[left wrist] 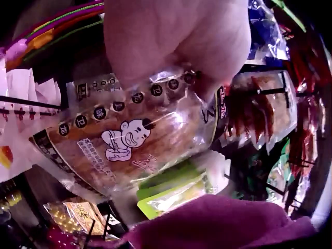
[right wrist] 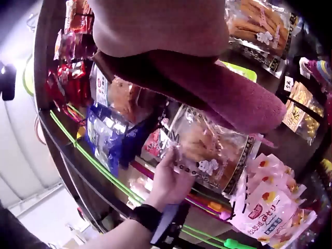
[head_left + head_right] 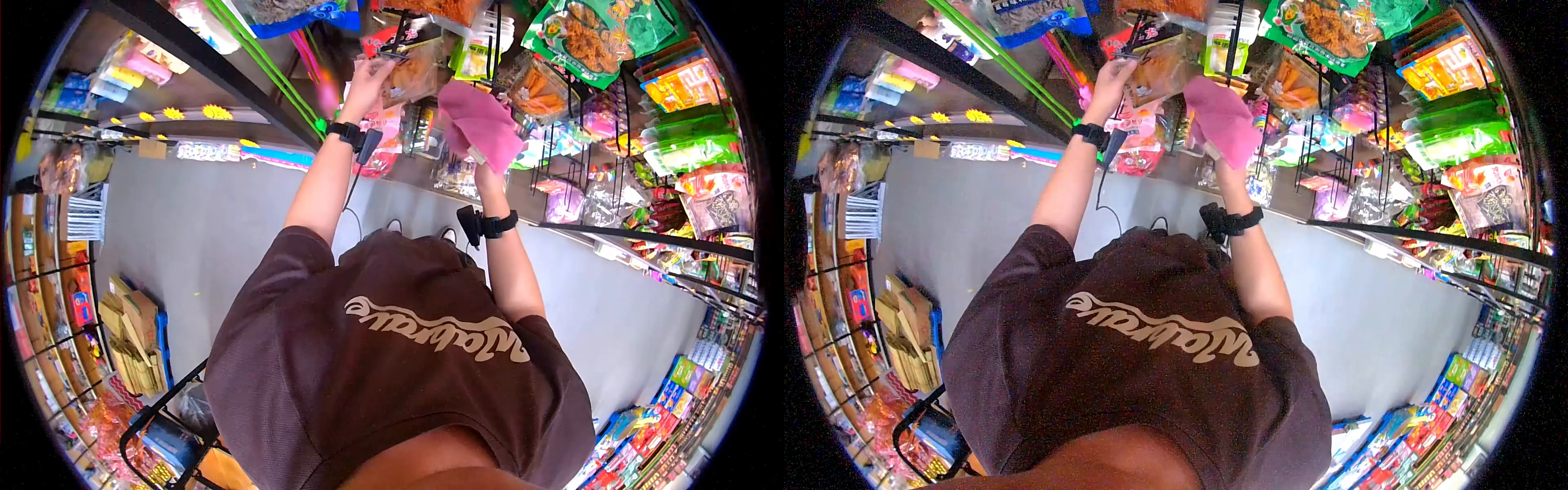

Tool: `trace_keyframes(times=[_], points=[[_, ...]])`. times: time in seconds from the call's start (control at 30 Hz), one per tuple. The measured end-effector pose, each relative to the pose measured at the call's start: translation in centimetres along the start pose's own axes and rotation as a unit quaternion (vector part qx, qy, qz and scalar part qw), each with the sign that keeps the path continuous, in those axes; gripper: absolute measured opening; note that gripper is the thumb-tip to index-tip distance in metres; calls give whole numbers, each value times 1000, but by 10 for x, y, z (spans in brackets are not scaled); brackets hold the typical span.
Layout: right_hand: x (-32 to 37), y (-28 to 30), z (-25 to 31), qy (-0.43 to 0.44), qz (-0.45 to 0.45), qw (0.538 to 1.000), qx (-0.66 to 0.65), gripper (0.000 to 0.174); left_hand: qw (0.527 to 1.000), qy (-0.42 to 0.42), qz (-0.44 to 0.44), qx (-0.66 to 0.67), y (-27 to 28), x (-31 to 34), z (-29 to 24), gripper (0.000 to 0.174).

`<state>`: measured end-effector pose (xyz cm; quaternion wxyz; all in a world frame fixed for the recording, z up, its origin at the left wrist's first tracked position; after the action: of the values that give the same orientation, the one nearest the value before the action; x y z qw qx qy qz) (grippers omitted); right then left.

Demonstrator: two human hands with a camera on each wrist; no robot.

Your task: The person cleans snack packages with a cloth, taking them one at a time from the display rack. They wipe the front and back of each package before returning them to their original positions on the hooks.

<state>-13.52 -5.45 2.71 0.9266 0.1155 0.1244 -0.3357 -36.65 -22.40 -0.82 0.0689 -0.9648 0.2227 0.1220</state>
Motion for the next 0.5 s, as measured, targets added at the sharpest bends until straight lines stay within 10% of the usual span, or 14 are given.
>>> trace_keyframes(times=[0.1,0.3,0.43,0.5], points=[[-2,-26,54,90,29,994,-54,27,991,93,-22,98,-2,38,11,26],[42,-96,84,274,151,912,265,50,921,153,-28,358,-40,122,-49,32],[62,-119,16,99,172,928,315,50,898,218,8,382,-51,166,-54,46],[63,-130,23,158,130,930,305,49,910,205,-2,361,-47,176,-56,53]])
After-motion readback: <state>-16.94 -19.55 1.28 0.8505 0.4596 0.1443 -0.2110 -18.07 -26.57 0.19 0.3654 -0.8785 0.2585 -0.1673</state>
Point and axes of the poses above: each hand's wrist, its own x-axis away from the middle knuckle, its own y-axis out of the back of the hand, z = x × y, the point moved 9 cm from there along -x, towards the middle knuckle, and after that the axes turned 3 degrees about -y, right-handed, at the moved point
